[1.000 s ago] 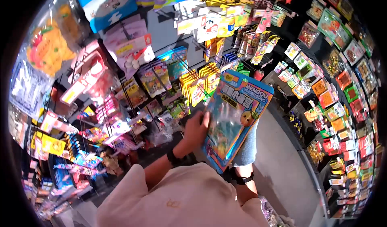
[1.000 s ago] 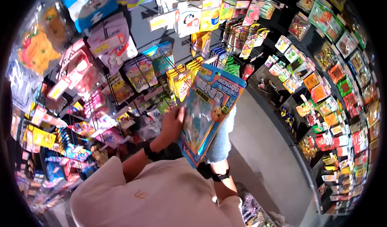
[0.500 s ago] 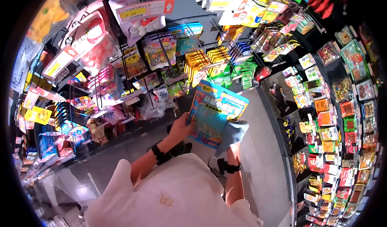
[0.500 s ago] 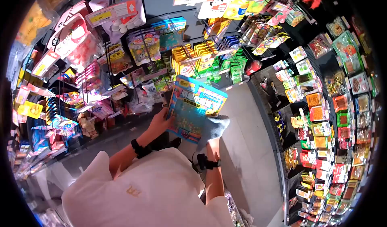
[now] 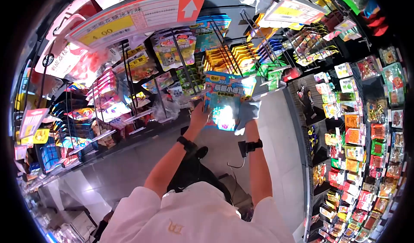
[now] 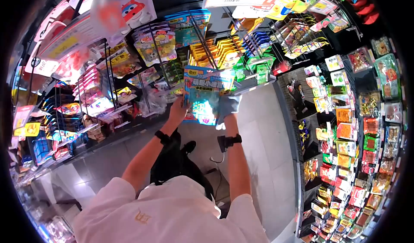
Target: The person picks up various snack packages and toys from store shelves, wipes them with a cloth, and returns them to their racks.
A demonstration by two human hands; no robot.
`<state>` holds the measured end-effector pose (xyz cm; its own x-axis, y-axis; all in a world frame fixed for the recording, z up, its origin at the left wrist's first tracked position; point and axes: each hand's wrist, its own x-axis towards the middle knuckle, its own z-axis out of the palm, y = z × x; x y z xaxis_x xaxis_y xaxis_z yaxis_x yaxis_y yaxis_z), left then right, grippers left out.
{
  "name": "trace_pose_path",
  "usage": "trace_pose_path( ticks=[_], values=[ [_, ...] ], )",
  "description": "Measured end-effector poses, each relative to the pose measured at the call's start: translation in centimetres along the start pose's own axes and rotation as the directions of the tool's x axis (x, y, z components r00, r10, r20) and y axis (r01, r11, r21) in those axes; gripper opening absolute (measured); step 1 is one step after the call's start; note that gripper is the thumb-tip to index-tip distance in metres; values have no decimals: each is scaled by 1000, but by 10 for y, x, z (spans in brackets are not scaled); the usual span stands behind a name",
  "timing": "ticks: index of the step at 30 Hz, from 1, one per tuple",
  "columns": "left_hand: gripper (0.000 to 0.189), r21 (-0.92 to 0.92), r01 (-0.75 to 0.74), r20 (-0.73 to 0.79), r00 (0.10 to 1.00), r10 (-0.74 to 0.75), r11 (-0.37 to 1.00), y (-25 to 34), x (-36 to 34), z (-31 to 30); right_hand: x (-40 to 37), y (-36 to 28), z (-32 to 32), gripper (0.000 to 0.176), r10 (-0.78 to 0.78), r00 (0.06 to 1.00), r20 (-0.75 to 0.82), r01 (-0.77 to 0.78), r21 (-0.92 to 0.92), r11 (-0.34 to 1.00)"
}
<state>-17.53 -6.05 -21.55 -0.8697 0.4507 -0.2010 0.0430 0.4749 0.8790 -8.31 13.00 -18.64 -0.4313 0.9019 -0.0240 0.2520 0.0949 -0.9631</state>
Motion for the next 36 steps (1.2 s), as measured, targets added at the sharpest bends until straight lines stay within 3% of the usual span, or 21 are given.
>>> trace_pose_path(
  ticks=[4, 6, 9, 12, 22, 28, 30, 31, 32, 33, 34, 35, 36],
  values=[
    [24, 2, 14, -32, 999, -14, 1000, 16, -5, -5, 11, 6, 7, 38, -11, 1000, -3, 11, -24, 1000],
    [22, -143, -31, -85, 996, 19, 989, 18, -6, -3, 13, 8, 7, 37, -18, 1000, 0, 18, -26, 1000],
    [23, -56, -21, -44, 999, 18, 998, 27, -7, -6, 17, 10, 7, 35, -21, 1000, 13, 22, -22, 1000],
    [23, -102, -100, -82, 992, 92, 990, 31, -7, -3, 21, 11, 6, 34, -23, 999, 25, 24, -23, 999],
    [22, -115, -154, -180, 975, 132, 981, 29, 1, 6, 37, 11, 13, 28, -29, 998, 49, 31, -41, 999],
    [26, -112, -33, -138, 990, 17, 993, 40, 9, 0, 60, 9, 29, 24, -87, 993, 81, 88, -7, 996],
    [22, 43, 75, -132, 989, -69, 996, 34, 22, 5, 77, -2, 39, 23, -172, 980, 96, 172, 6, 985],
    [17, -2, -3, -164, 986, 3, 1000, 30, 27, 6, 84, -13, 46, 6, -354, 934, 51, 358, -115, 927],
    [17, 11, -34, -133, 990, 35, 999, 24, 35, 10, 87, -12, 49, 13, -213, 974, -73, 204, -114, 972],
    [15, 1, -32, -201, 979, 31, 999, 18, 42, 13, 101, 11, 56, 17, -235, 968, -87, 194, -330, 924],
    [14, -8, -31, -272, 962, 27, 999, 19, 47, 15, 117, 37, 63, 21, -250, 964, -94, 165, -527, 834],
    [17, -156, -110, -284, 957, 62, 982, 53, 37, 4, 124, 50, 62, 25, -400, 912, 90, 294, -824, 485],
    [17, -138, -136, -263, 960, 96, 981, 40, 43, 8, 115, 26, 49, 25, -398, 916, 50, 264, -822, 504]
  ],
)
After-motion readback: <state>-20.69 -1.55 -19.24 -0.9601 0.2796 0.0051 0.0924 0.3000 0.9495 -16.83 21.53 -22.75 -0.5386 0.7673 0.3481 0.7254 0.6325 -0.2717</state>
